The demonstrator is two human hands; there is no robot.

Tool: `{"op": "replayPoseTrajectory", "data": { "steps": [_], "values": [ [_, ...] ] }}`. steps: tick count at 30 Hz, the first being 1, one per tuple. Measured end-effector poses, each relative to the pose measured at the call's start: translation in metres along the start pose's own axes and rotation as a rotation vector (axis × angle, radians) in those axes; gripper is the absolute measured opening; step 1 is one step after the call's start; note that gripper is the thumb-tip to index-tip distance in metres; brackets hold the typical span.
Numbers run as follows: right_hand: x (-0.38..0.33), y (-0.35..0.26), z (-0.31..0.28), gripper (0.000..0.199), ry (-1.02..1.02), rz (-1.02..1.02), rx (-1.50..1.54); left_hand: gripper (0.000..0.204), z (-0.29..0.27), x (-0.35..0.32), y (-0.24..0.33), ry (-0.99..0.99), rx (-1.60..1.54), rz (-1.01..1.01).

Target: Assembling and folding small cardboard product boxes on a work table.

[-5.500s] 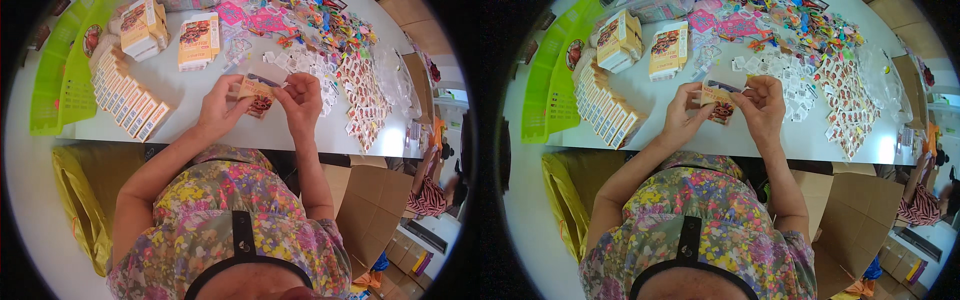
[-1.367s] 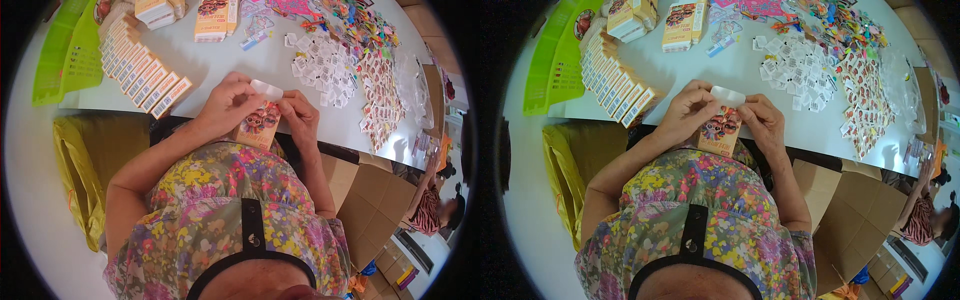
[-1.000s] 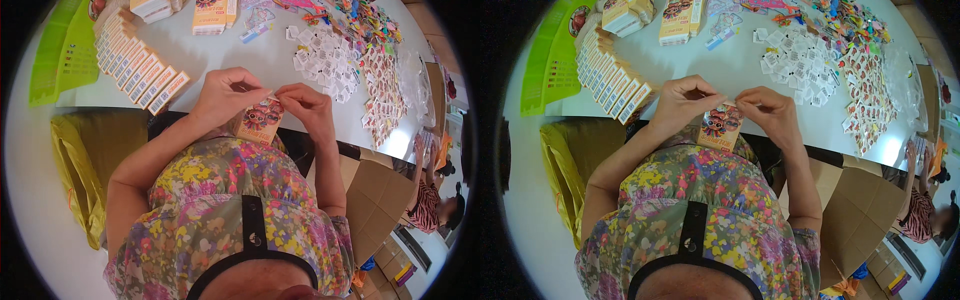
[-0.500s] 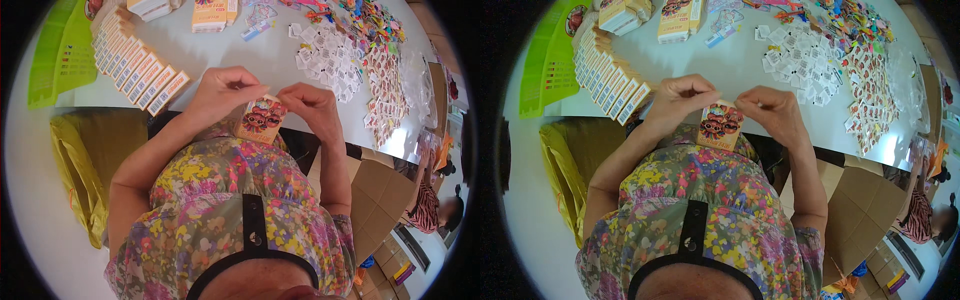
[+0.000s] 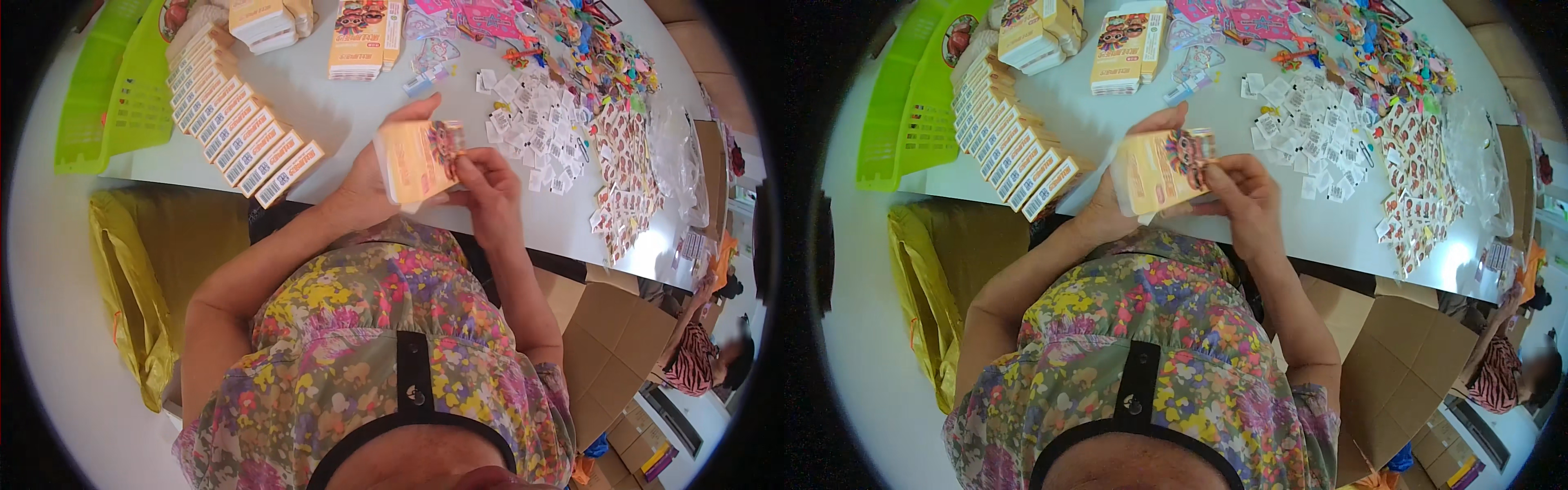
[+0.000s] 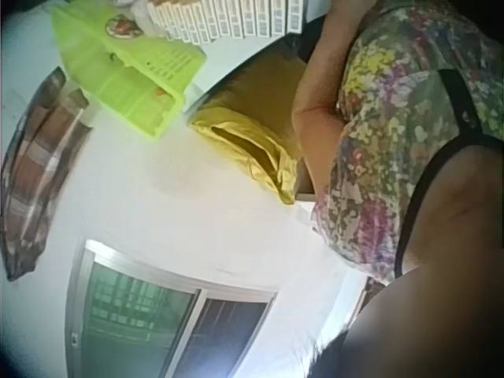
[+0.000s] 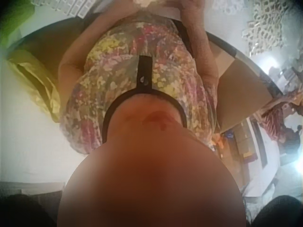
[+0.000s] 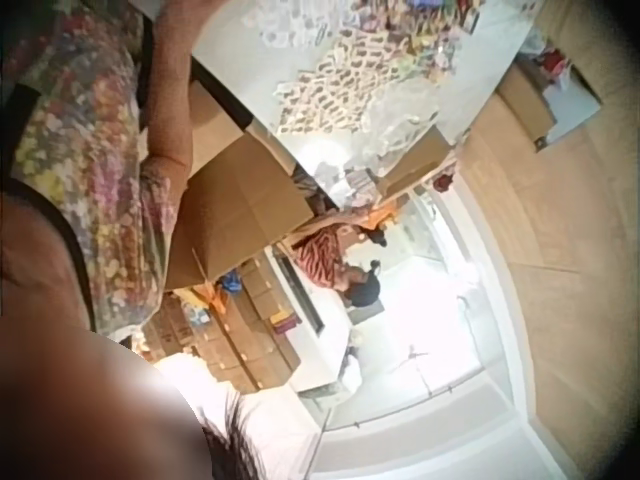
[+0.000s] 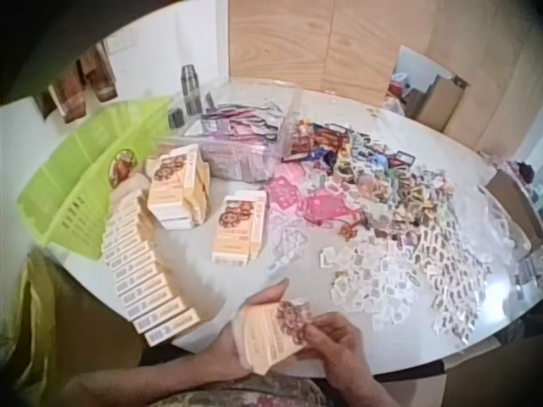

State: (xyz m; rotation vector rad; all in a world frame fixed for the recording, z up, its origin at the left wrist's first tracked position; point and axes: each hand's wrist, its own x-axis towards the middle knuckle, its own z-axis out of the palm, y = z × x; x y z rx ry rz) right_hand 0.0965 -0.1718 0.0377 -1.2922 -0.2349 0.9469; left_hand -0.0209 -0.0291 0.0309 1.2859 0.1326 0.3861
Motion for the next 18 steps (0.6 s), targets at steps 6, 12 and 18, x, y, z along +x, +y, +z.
{"op": "replayPoseTrajectory", "data": {
  "steps": [6, 12, 18],
  "values": [
    [0.095, -0.028, -0.001, 0.017, -0.093, -0.657, -0.964, 0.083, -0.006, -0.002, -0.011, 0.131, -0.025, 0.029],
    [0.149, -0.045, 0.011, 0.024, -0.213, -1.028, -1.553, 0.090, -0.012, -0.005, -0.008, 0.077, 0.000, -0.068],
    [0.157, -0.041, -0.009, 0.021, -0.295, -1.039, -1.479, 0.083, -0.021, -0.007, 0.005, -0.213, 0.550, 0.143]
  ]
}}
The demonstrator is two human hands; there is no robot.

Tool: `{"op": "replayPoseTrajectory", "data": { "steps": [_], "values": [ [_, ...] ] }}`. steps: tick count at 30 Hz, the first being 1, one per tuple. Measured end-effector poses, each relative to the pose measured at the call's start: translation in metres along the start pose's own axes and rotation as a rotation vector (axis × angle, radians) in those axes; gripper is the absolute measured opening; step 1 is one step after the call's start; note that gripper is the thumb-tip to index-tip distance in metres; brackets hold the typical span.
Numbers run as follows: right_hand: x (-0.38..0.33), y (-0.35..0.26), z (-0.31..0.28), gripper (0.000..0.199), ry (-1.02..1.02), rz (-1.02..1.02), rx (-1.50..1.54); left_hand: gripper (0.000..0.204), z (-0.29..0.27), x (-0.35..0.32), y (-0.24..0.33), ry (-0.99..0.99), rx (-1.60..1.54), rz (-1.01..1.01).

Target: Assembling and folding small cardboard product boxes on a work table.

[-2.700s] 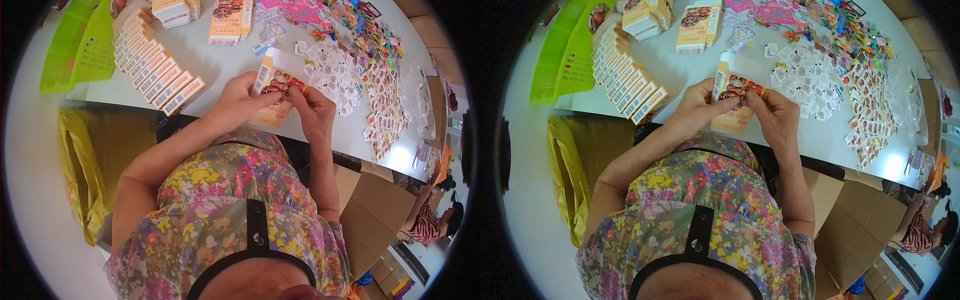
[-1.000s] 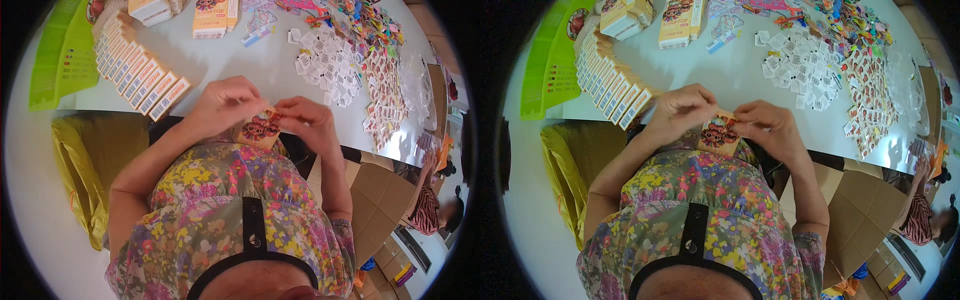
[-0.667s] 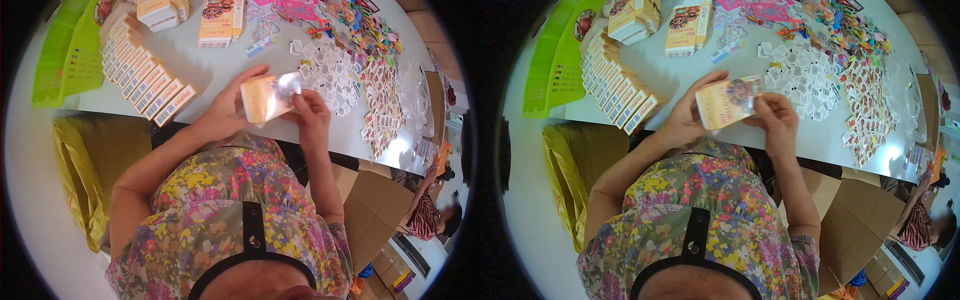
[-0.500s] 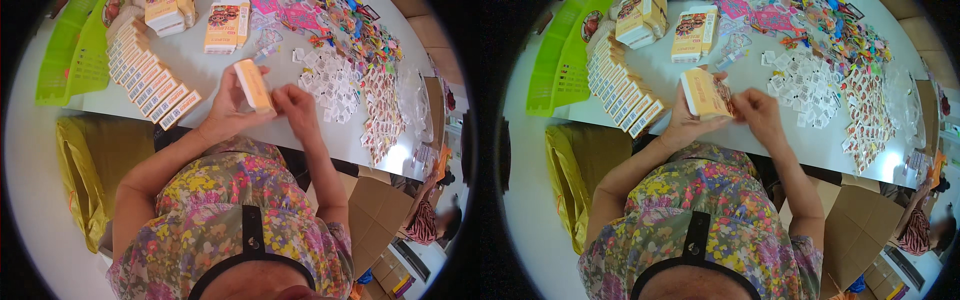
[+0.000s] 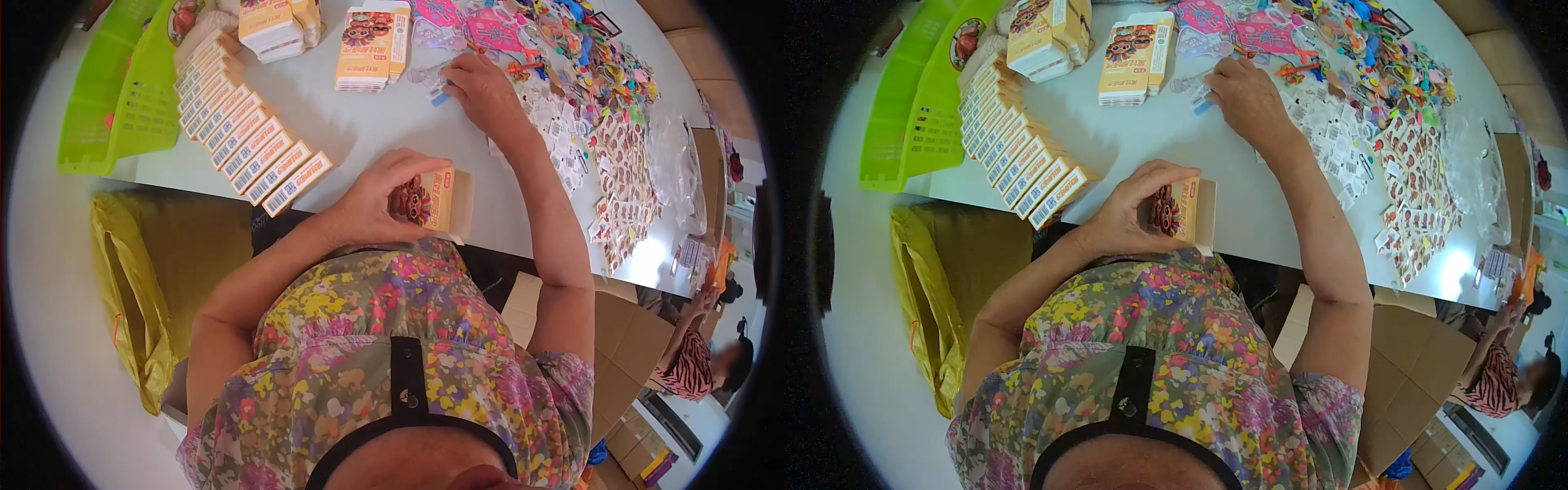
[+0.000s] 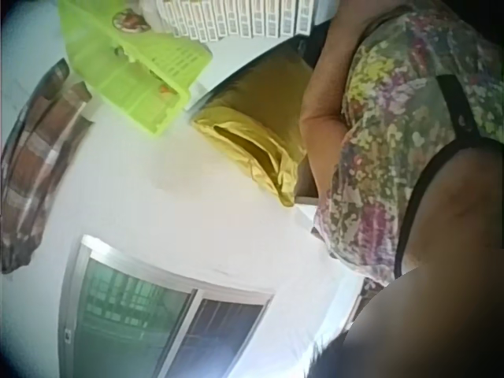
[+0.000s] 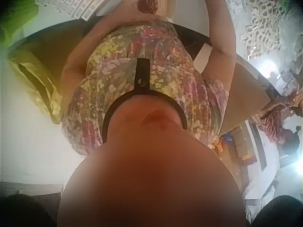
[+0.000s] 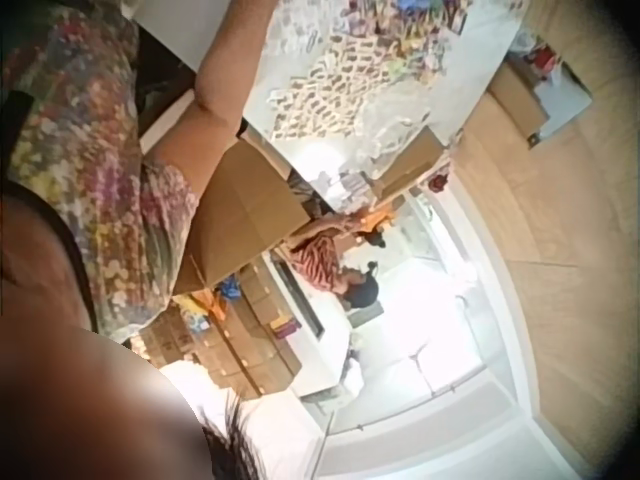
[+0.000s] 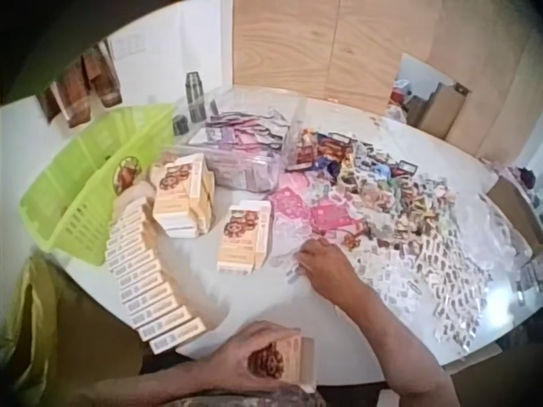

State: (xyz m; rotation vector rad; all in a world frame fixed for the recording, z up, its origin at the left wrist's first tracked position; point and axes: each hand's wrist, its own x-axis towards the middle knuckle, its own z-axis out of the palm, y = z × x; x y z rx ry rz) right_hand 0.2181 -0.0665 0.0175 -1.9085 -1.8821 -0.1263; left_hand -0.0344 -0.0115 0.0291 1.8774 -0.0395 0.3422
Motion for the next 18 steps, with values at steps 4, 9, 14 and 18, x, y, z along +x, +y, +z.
{"op": "replayPoseTrajectory", "data": {
  "steps": [4, 9, 14, 18],
  "values": [
    [-0.004, 0.007, 0.006, 0.015, 0.068, 0.062, 0.137, 0.084, 0.007, -0.002, -0.007, 0.084, -0.219, -0.111],
    [0.006, 0.013, -0.046, 0.019, -0.372, 0.197, -0.145, 0.084, 0.008, -0.003, -0.010, 0.096, -0.275, -0.111],
    [0.007, 0.006, -0.035, 0.030, -0.179, 0.150, -0.005, 0.085, 0.006, -0.001, -0.009, 0.055, -0.227, -0.114],
    [-0.001, 0.004, -0.023, 0.030, -0.136, 0.176, -0.062, 0.088, 0.010, -0.003, -0.014, 0.104, -0.358, -0.160]
  ]
}}
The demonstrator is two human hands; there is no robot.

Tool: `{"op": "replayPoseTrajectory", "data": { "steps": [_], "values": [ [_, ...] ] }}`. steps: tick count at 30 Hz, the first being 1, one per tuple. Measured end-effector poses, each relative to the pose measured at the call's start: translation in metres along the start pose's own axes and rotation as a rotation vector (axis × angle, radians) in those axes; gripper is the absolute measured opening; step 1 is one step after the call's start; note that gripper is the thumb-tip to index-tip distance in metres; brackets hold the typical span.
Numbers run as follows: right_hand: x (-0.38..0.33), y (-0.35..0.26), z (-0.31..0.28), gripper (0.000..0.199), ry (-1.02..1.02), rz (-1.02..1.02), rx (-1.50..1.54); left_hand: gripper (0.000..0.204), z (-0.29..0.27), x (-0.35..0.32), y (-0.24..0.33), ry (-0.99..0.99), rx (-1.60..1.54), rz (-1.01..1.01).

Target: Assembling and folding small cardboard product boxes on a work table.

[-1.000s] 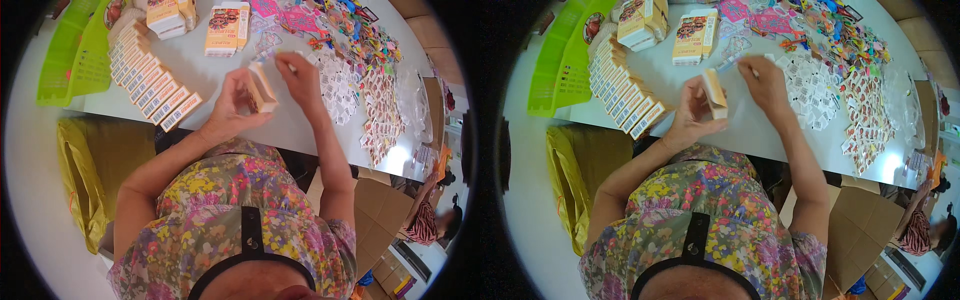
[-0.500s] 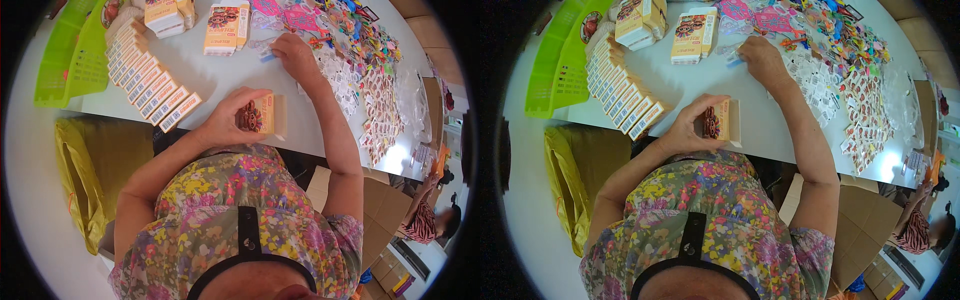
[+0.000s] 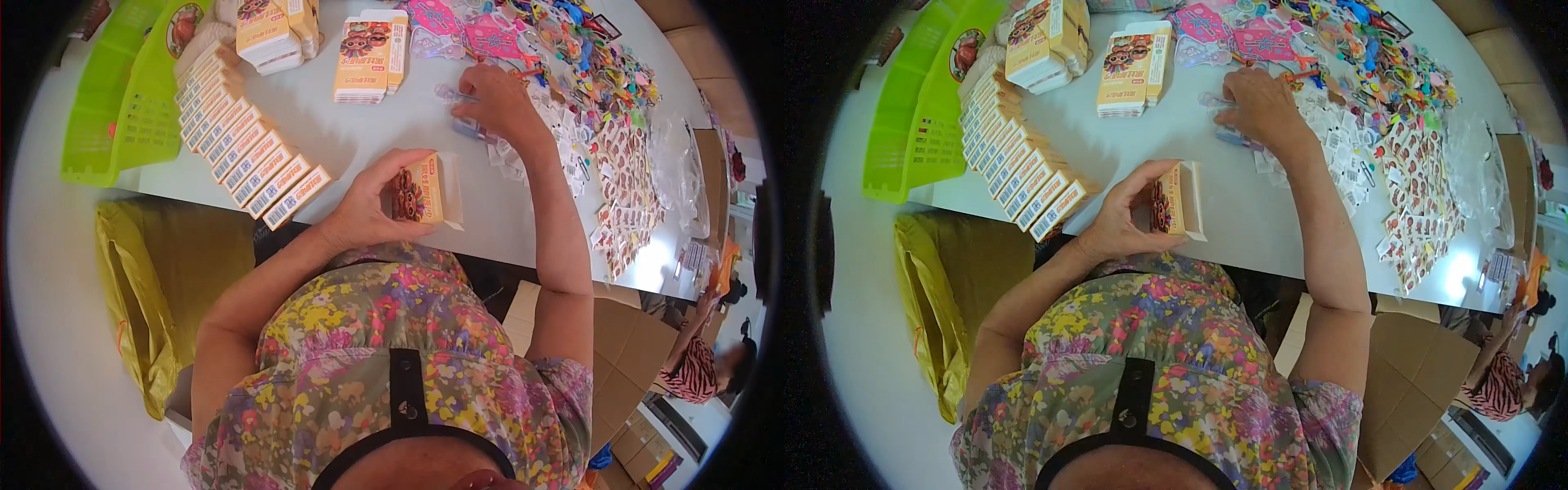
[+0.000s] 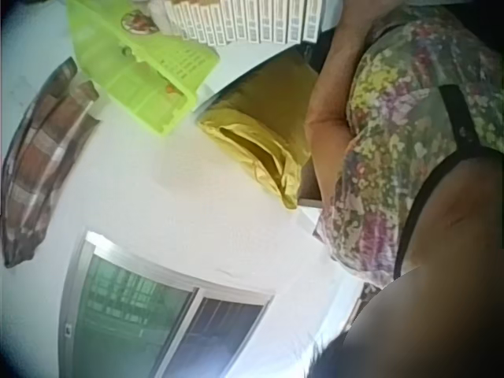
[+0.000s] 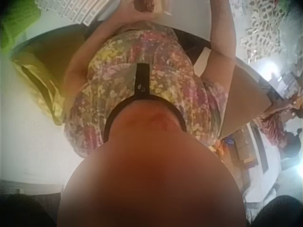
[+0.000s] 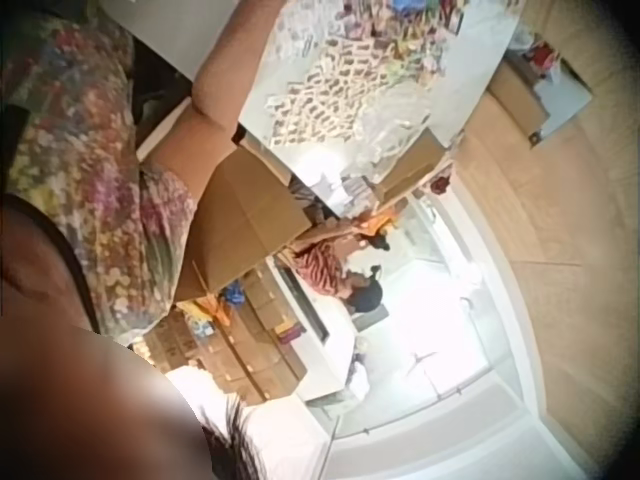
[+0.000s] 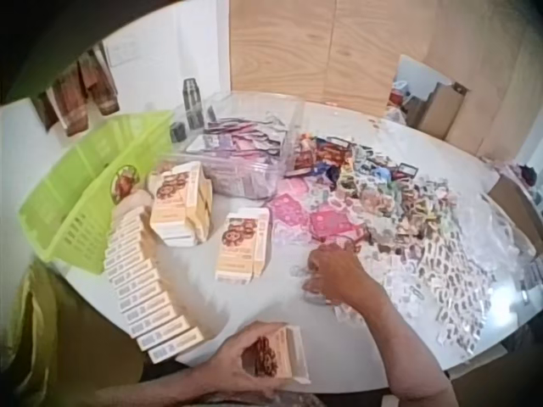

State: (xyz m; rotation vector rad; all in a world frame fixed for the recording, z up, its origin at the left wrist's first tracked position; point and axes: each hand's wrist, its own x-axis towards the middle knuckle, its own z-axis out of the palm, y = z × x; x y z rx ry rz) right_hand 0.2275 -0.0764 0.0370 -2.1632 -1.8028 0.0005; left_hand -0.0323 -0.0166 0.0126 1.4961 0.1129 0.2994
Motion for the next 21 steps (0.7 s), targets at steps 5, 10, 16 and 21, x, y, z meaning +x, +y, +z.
{"op": "replayPoseTrajectory", "data": {
  "steps": [5, 10, 16, 21],
  "values": [
    [0.003, 0.005, 0.005, 0.029, -0.165, 0.092, 0.216, 0.087, 0.002, 0.004, 0.005, 0.111, 0.073, 0.031],
    [-0.008, -0.008, 0.006, 0.024, 0.095, 0.044, 0.156, 0.079, 0.002, 0.007, 0.002, 0.247, 0.015, 0.029],
    [-0.012, 0.006, 0.015, 0.026, 0.035, 0.068, 0.161, 0.078, 0.005, 0.006, 0.001, 0.254, -0.035, 0.026],
    [-0.002, 0.011, 0.005, 0.027, 0.227, 0.236, 0.309, 0.079, 0.000, 0.007, -0.001, 0.267, 0.001, 0.035]
  ]
}}
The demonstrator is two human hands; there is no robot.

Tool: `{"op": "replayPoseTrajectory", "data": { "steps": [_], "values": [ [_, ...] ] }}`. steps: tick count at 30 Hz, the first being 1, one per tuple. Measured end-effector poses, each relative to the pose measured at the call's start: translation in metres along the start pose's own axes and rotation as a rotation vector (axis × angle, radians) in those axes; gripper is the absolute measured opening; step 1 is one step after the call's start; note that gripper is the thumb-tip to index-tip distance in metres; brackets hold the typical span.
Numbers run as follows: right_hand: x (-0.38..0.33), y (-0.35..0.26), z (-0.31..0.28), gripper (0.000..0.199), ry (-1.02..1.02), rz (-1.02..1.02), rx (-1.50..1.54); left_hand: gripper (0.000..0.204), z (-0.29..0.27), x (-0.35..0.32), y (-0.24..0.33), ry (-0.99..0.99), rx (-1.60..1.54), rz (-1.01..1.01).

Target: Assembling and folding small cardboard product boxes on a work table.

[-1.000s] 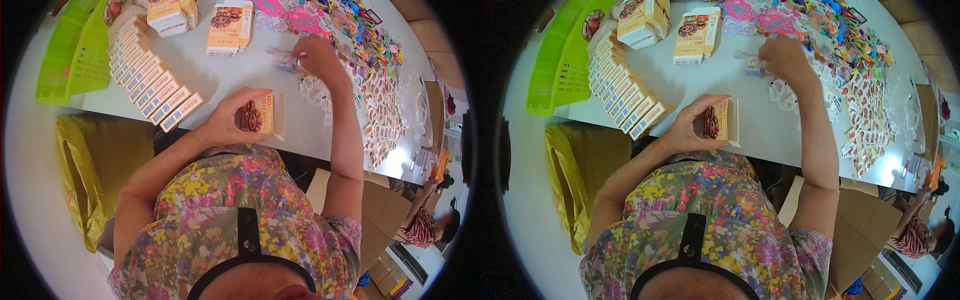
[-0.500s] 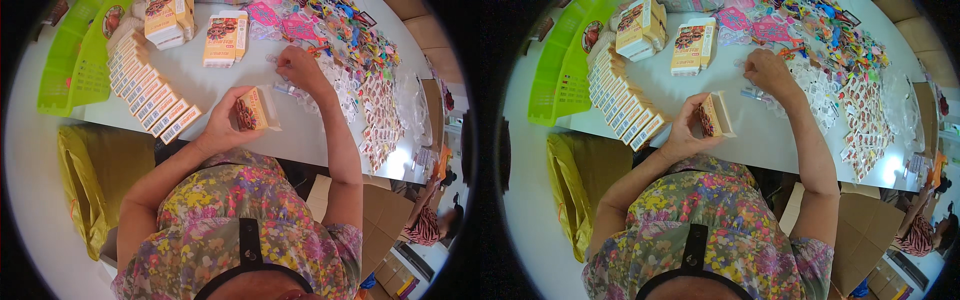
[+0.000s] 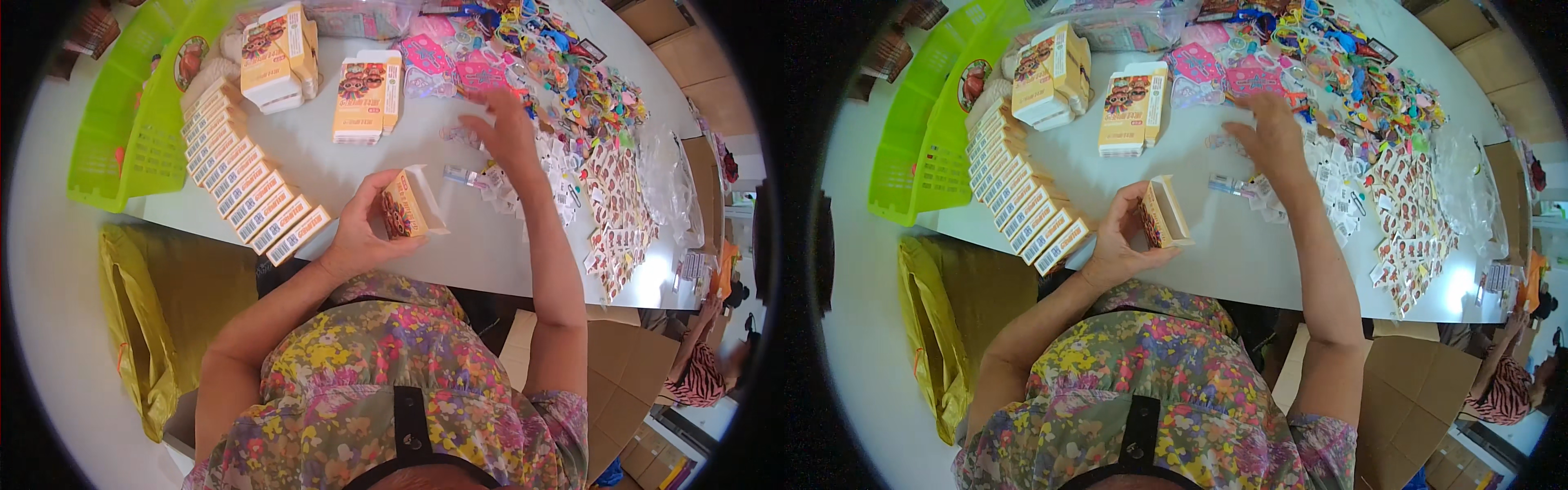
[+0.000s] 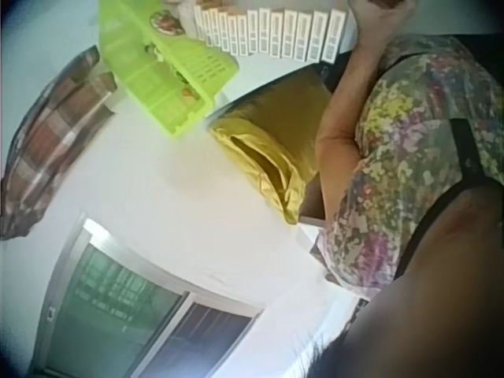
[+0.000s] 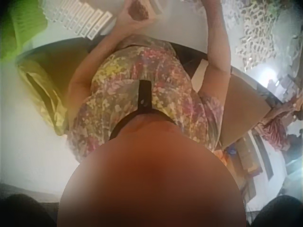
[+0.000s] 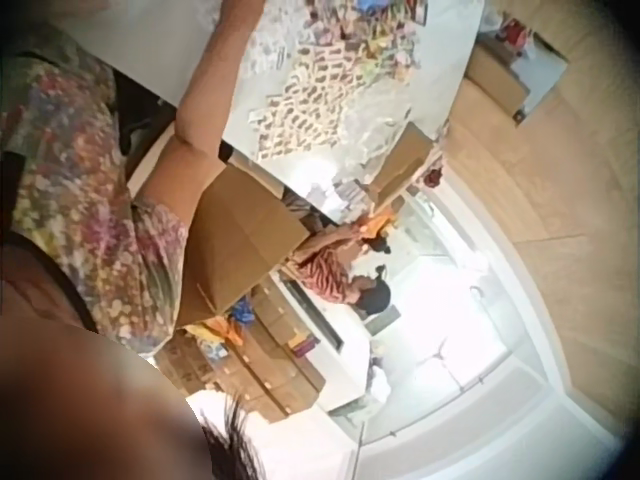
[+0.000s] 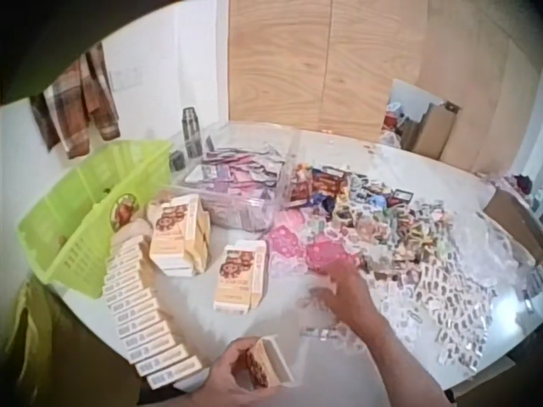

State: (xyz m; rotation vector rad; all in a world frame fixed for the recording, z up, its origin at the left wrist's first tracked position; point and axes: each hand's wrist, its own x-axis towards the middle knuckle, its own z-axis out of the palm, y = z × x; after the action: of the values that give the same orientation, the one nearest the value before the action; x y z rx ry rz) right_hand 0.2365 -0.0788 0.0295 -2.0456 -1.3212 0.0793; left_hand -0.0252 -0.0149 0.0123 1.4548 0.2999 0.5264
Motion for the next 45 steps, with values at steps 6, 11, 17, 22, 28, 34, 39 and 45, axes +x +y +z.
{"op": "replayPoseTrajectory", "data": {
  "steps": [6, 11, 17, 22, 28, 34, 39, 45],
  "values": [
    [0.050, 0.004, 0.018, 0.023, 0.143, -0.393, -0.225, 0.081, -0.002, 0.006, -0.008, -0.052, 0.013, 0.025],
    [0.053, 0.019, 0.021, 0.023, -0.057, -0.442, -0.508, 0.090, -0.007, 0.003, -0.012, -0.103, 0.031, 0.005],
    [0.045, 0.013, -0.013, 0.014, 0.258, -0.107, 0.063, 0.082, -0.002, -0.002, -0.012, -0.040, -0.062, 0.003],
    [0.022, -0.042, -0.059, 0.018, 0.048, 0.319, 0.778, 0.083, -0.003, 0.001, -0.014, 0.029, -0.015, 0.041],
    [-0.040, -0.113, -0.093, 0.013, -0.163, 0.275, 0.533, 0.077, 0.010, 0.018, 0.006, 0.217, 0.037, 0.003],
    [-0.068, -0.117, -0.105, 0.017, -0.164, -0.015, 0.202, 0.072, 0.012, 0.018, -0.008, 0.302, 0.295, 0.143],
    [-0.078, -0.117, -0.116, 0.019, -0.194, -0.080, 0.026, 0.072, 0.015, 0.017, 0.004, 0.241, 0.513, 0.283],
    [-0.080, -0.108, -0.105, 0.018, -0.263, -0.135, -0.039, 0.070, 0.016, 0.018, 0.009, 0.139, 0.674, 0.443]
  ]
}}
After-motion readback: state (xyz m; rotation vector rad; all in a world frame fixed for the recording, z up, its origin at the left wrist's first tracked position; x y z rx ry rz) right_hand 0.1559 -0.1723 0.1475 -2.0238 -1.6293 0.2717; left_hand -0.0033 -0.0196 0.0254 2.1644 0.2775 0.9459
